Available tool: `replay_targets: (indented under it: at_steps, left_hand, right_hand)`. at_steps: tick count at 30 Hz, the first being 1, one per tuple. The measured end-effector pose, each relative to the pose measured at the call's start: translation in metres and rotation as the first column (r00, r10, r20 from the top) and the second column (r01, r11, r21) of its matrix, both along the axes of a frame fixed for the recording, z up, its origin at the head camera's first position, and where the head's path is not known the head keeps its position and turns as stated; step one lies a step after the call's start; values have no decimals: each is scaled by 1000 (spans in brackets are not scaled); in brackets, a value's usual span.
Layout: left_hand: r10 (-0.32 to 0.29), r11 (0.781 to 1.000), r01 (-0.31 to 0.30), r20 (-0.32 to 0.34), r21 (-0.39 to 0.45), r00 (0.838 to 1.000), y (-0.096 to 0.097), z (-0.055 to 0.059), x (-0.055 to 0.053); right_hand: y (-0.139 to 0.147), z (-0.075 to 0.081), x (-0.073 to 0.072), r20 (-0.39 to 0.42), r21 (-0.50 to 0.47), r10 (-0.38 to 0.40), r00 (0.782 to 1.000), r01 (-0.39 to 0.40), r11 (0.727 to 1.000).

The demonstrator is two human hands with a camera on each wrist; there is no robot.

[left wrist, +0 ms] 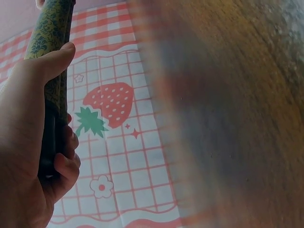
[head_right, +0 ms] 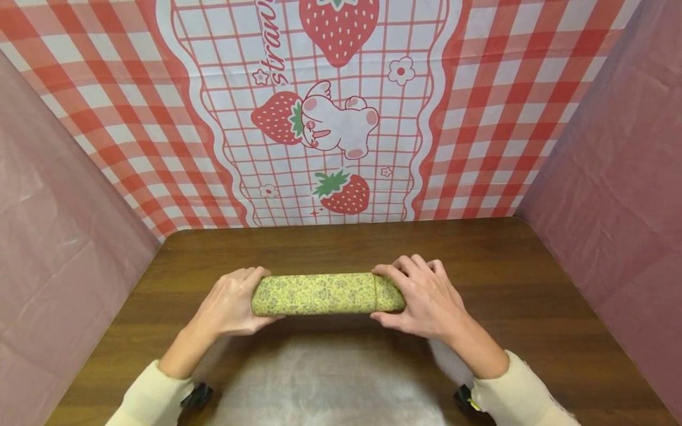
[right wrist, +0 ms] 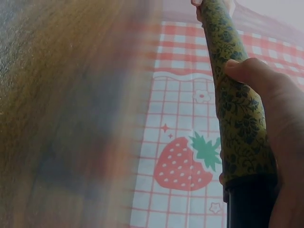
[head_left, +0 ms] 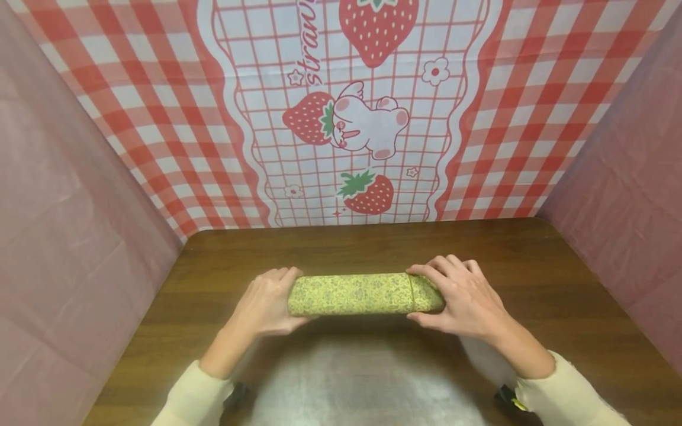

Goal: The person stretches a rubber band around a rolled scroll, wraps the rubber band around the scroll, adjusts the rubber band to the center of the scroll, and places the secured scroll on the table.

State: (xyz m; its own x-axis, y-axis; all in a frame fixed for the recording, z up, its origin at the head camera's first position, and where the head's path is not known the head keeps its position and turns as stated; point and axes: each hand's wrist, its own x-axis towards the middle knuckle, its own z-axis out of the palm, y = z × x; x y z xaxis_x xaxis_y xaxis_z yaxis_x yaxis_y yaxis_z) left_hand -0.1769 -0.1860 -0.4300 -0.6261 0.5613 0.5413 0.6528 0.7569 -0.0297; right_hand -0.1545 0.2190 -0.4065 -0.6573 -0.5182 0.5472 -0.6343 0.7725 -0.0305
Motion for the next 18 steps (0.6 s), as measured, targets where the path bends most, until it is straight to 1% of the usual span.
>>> replay_targets:
  at_steps: [4,6,11,14,18]
  left_hand:
    - [7,1000,-7,15,9,1000,1,1,0]
    - [15,1000,-16,26,18,1000,1,2,1]
    - [35,999,-38,64,37,997,2,3,1]
    - [40,998,-43,82,35,996,3,3,1]
    - [39,999,-42,90,30,995,4,5,1]
  right_hand:
    - [-3,0,1,19,5,-31,999,31,1000]
    - [-6,1,1,38,23,-55,998,55,998]
    - [-15,4,4,72,61,-147,986,143,988]
    - [-20,2,6,42,55,-185,982,182,982]
    - [-24,-3,7,-50,61,-205,978,207,976]
